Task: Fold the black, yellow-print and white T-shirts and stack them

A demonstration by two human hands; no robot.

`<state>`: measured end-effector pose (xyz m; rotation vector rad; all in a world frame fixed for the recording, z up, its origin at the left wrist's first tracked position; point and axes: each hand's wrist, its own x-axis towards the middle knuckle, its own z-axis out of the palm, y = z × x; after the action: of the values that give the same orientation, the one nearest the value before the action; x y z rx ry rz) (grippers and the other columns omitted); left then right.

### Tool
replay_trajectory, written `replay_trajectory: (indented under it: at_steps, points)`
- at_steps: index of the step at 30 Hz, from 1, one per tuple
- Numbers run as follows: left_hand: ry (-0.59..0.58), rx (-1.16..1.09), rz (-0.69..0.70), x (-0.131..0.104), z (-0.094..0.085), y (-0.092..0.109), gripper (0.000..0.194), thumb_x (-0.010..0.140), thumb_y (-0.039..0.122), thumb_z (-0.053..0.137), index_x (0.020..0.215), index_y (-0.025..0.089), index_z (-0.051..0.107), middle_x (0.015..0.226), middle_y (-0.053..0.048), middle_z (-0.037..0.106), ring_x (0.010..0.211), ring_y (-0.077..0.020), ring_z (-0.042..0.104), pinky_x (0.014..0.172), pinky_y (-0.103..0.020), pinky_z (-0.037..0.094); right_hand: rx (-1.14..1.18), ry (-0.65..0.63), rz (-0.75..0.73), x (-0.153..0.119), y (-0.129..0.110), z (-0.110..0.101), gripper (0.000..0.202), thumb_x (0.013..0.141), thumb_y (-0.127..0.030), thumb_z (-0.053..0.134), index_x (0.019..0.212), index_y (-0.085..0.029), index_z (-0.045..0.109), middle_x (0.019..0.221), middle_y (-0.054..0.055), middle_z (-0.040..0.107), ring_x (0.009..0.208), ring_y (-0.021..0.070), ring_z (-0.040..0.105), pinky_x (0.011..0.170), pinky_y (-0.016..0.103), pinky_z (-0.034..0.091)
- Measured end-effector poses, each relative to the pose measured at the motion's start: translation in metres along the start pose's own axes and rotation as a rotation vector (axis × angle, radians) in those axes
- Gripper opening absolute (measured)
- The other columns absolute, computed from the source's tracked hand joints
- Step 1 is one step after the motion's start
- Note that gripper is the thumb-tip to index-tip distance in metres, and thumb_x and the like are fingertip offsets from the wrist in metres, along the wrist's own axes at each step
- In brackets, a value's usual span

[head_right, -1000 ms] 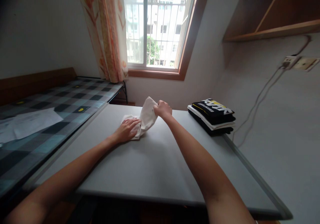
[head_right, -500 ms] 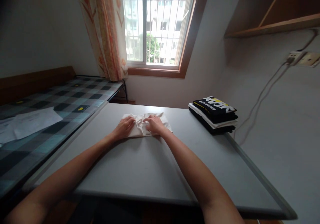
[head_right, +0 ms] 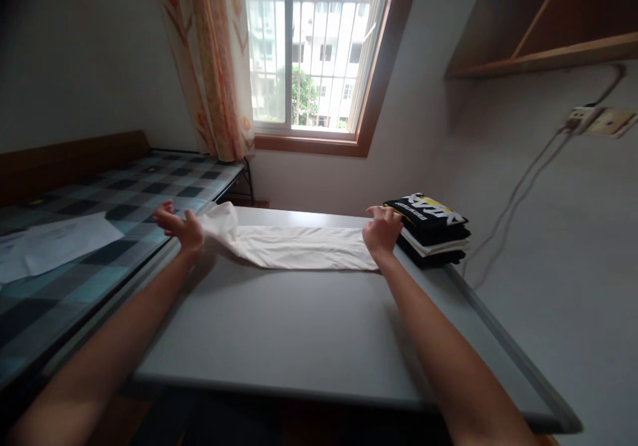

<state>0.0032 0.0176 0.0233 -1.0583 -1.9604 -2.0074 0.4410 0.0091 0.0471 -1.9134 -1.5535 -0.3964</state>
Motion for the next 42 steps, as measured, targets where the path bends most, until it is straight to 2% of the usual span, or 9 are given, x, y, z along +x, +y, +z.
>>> replay_trajectory:
  at_steps: [2,5,10,16,23,29,33,37,42]
  points:
    - [-0.095,0.004,0.274,-0.013,-0.003,0.008,0.038,0.078,0.01,0.054,0.116,0.011,0.048,0.127,-0.017,0.05,0.126,-0.03,0.041,0.109,-0.051,0.027,0.069,-0.176,-0.197,-0.006,-0.009,0.007,0.035,0.084,-0.012,0.045,0.109,-0.018,0.068,0.117,0.014,0.063,0.112,0.0286,0.053,0.095,0.04,0.04]
    - [-0.533,0.001,0.719,-0.036,-0.001,0.013,0.029,0.087,0.014,0.046,0.114,0.015,0.055,0.116,-0.012,0.062,0.115,-0.0241,0.055,0.103,-0.042,0.038,0.137,-0.469,-0.439,-0.02,-0.034,0.026,0.037,0.088,-0.016,0.048,0.12,-0.018,0.066,0.125,0.011,0.064,0.117,0.0241,0.054,0.101,0.035,0.039]
    - [-1.031,0.223,0.826,-0.068,0.009,0.0,0.049,0.088,0.021,0.046,0.137,0.019,0.046,0.137,-0.014,0.057,0.129,-0.0252,0.05,0.11,-0.046,0.031,0.046,-0.66,-0.513,-0.036,-0.067,0.05,0.054,0.088,-0.023,0.054,0.142,-0.015,0.05,0.134,0.015,0.06,0.121,0.0255,0.055,0.102,0.036,0.039]
    - [-1.121,0.319,0.756,-0.079,0.015,-0.014,0.062,0.089,0.034,0.049,0.148,0.019,0.035,0.145,-0.017,0.05,0.135,-0.0279,0.044,0.117,-0.058,0.007,0.106,-0.606,-0.494,-0.039,-0.084,0.031,0.035,0.084,-0.015,0.05,0.111,-0.019,0.072,0.111,0.009,0.071,0.099,0.0216,0.065,0.089,0.03,0.043]
    - [-1.113,0.222,0.823,-0.083,0.008,0.001,0.039,0.079,0.021,0.053,0.115,0.027,0.065,0.107,-0.006,0.069,0.111,-0.0252,0.059,0.115,-0.056,0.011,0.397,-1.245,-0.627,-0.048,-0.107,-0.001,0.03,0.084,-0.017,0.052,0.102,-0.018,0.075,0.075,0.001,0.073,0.065,0.0136,0.064,0.062,0.021,0.045]
    - [-1.298,0.01,0.866,-0.08,-0.004,0.021,0.033,0.089,0.027,0.037,0.07,0.02,0.063,0.069,-0.002,0.063,0.07,-0.0174,0.058,0.088,-0.035,0.042,0.177,-0.71,-0.606,-0.047,-0.111,0.03,0.04,0.083,-0.021,0.062,0.122,-0.019,0.068,0.12,0.013,0.067,0.102,0.0226,0.065,0.085,0.027,0.046]
    - [-1.422,0.056,0.771,-0.085,-0.009,0.029,0.055,0.098,0.045,0.03,0.059,0.019,0.059,0.052,0.001,0.054,0.051,-0.0132,0.047,0.061,-0.027,0.037,0.081,-0.713,-0.56,-0.044,-0.115,0.042,0.032,0.085,-0.027,0.059,0.114,-0.021,0.07,0.102,0.012,0.073,0.091,0.0239,0.067,0.077,0.028,0.046]
    - [-1.394,0.165,0.771,-0.082,-0.01,0.028,0.05,0.089,0.059,0.048,0.061,0.021,0.065,0.051,0.001,0.056,0.05,-0.0136,0.05,0.054,-0.026,0.032,0.144,-0.589,-0.298,-0.023,-0.117,0.039,0.032,0.087,-0.033,0.056,0.113,-0.019,0.067,0.097,0.015,0.073,0.085,0.0258,0.067,0.072,0.03,0.046]
    - [-1.173,0.203,0.836,-0.055,-0.006,0.018,0.035,0.076,0.053,0.071,0.098,0.026,0.073,0.057,0.001,0.064,0.062,-0.0195,0.062,0.077,-0.032,0.042,0.624,-0.255,0.149,0.027,-0.089,0.03,0.029,0.086,-0.028,0.049,0.108,-0.014,0.062,0.097,0.015,0.069,0.086,0.0223,0.066,0.074,0.03,0.05]
